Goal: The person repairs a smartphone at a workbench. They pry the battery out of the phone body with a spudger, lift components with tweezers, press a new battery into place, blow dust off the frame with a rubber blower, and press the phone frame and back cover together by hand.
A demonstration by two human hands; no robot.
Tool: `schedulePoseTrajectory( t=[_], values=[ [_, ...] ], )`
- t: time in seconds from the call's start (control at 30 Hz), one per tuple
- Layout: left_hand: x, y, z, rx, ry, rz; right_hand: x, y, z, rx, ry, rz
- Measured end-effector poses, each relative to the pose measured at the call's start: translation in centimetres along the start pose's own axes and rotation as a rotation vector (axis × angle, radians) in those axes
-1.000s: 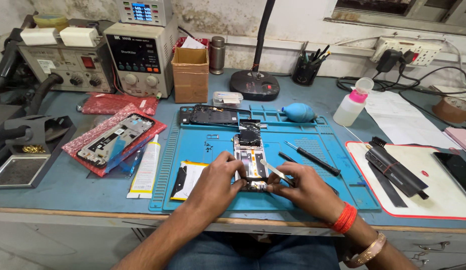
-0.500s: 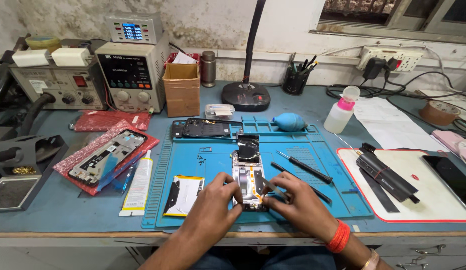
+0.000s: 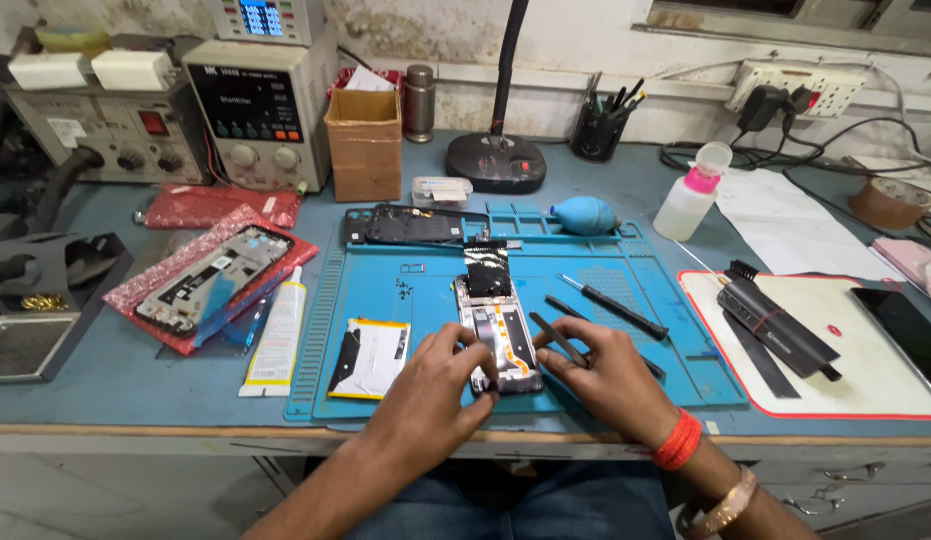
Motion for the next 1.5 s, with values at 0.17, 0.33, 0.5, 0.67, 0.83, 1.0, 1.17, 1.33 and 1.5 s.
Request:
schedulePoseTrajectory(
  t=[0.17,0.33,0.5,0.67,0.83,1.0,1.17,1.33,1.5],
  values=[
    [0.9,-0.1,0.1,0.009,0.044,0.020,0.0,0.1,0.2,-0.005,-0.050,0.023],
    [1.3,0.0,0.0,-0.005,0.088,0.026,0.0,0.2,0.3,-0.020,-0.003,0.010],
    [1.2,0.1,0.1,-0.027,0.086,-0.003,0.3,0.3,0.3,-0.012,-0.008,0.023],
    [1.7,0.2,0.2,-0.015,0.115,0.027,0.1,0.3,0.2,0.013,-0.022,-0.007],
    [1.4,0.1,0.3,-0.016,0.097,-0.008,0.3,0.3,0.4,-0.010,-0.012,0.036],
    [1.3,0.2,0.3,0.013,0.146,0.002,-0.3,0.1,0.3,-0.009,-0.005,0.013],
    [0.1,0.5,0.3,-0.002,0.143,-0.040,0.3,-0.3,0.6,-0.015,-0.024,0.055],
    [-1.3,0.8,-1.1,0.016,0.176,-0.045,1.8,-1.1,1.1,0.011,-0.018,0.039],
    [-3.4,0.8,-2.0,0.024,0.172,-0.171,3.2,-1.7,1.0,0.055,0.227,-0.005]
  ],
)
Point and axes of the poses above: each hand's wrist, its own y-axis away from the middle knuckle, its own z-axis out of the back of the hand, x = y × z, the point moved 8 cm from there along -y, towards the middle knuckle, and after that the axes turned 13 degrees about -z, right-handed, at the moved point
